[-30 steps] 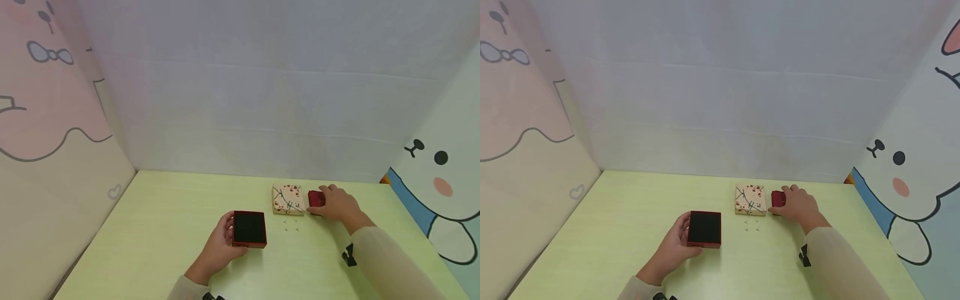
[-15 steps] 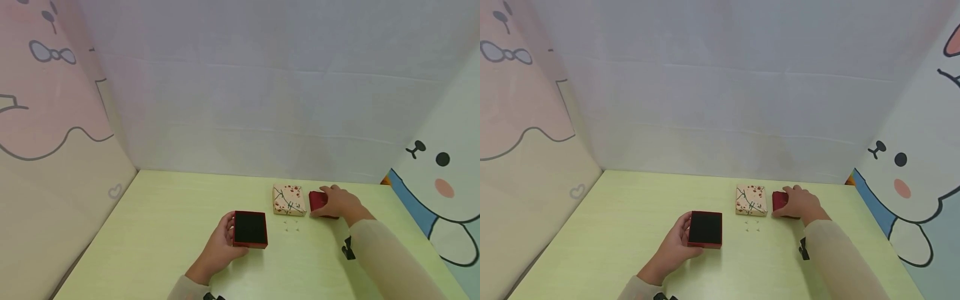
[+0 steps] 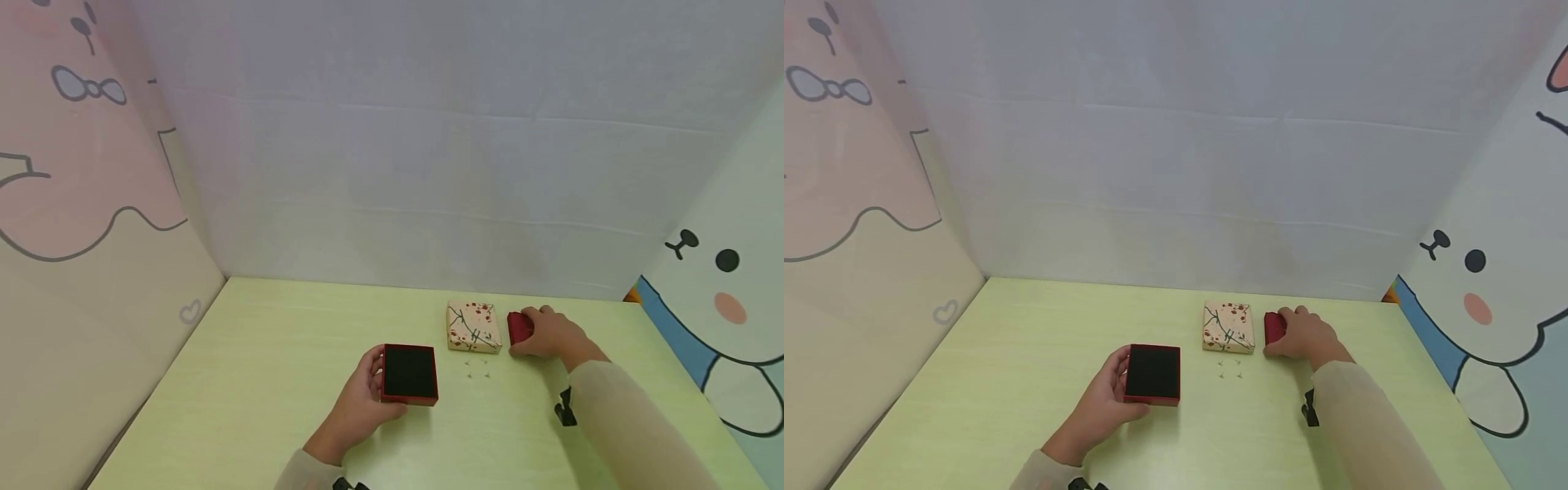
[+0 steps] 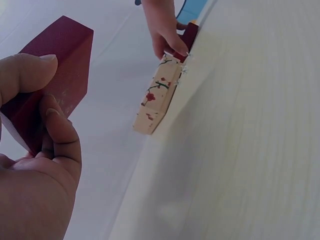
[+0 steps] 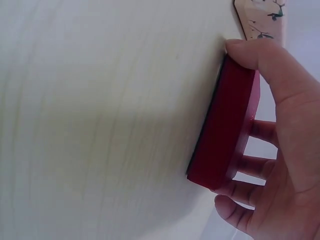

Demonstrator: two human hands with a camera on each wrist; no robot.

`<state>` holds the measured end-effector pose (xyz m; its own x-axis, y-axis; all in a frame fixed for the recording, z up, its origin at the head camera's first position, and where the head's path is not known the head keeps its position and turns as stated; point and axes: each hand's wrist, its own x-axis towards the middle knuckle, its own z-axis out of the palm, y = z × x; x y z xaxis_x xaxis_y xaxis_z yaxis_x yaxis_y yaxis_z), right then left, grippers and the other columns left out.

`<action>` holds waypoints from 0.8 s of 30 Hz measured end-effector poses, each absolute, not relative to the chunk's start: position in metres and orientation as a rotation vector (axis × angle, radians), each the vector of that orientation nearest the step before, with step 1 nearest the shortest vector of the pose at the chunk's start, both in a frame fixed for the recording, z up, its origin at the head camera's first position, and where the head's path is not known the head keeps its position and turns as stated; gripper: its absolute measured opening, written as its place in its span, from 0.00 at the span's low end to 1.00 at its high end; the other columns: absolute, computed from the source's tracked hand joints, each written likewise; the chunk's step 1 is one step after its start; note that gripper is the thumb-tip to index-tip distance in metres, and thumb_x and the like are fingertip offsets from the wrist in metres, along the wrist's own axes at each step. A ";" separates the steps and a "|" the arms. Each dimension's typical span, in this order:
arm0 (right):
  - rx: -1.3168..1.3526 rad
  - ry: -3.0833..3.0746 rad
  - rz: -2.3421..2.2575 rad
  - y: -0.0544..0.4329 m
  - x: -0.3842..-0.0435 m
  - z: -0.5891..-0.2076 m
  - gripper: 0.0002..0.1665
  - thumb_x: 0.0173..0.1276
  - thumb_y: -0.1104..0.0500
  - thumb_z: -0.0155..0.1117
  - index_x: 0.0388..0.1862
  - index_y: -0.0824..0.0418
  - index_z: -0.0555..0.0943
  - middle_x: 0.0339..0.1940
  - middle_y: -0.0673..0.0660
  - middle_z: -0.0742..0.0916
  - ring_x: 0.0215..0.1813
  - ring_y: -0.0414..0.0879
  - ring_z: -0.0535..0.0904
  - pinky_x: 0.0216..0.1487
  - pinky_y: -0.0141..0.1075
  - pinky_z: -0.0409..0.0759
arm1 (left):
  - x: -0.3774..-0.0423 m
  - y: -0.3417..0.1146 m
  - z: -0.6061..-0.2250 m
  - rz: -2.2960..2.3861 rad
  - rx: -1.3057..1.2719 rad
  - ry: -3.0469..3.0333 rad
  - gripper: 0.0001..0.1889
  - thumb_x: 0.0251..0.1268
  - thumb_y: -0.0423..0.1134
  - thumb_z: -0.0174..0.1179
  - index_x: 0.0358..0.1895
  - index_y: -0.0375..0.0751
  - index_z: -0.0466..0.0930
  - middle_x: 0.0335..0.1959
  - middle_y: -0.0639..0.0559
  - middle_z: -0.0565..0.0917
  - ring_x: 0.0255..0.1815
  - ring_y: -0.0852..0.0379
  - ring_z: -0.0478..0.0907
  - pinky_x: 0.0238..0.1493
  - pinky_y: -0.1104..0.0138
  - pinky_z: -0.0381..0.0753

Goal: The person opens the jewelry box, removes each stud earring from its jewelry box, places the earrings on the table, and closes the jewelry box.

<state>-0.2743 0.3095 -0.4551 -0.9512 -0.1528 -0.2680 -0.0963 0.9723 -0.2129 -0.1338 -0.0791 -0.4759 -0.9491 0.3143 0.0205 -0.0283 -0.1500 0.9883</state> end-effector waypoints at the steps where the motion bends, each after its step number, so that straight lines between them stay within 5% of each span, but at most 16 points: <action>1: -0.183 2.836 -0.287 0.309 -0.274 -0.454 0.60 0.53 0.34 0.76 0.75 0.67 0.65 0.61 0.73 0.74 0.50 0.65 0.75 0.45 0.60 0.79 | -0.134 -0.079 -0.476 2.200 0.328 1.882 0.54 0.48 0.17 0.69 0.80 0.36 0.49 0.71 0.38 0.68 0.63 0.47 0.76 0.56 0.65 0.81; 24: -0.388 2.965 -0.470 0.288 -0.245 -0.401 0.58 0.50 0.35 0.80 0.72 0.63 0.67 0.62 0.68 0.75 0.52 0.62 0.76 0.39 0.51 0.84 | -0.132 -0.079 -0.475 2.206 0.336 1.867 0.54 0.50 0.17 0.69 0.80 0.36 0.49 0.71 0.39 0.68 0.62 0.47 0.77 0.55 0.63 0.82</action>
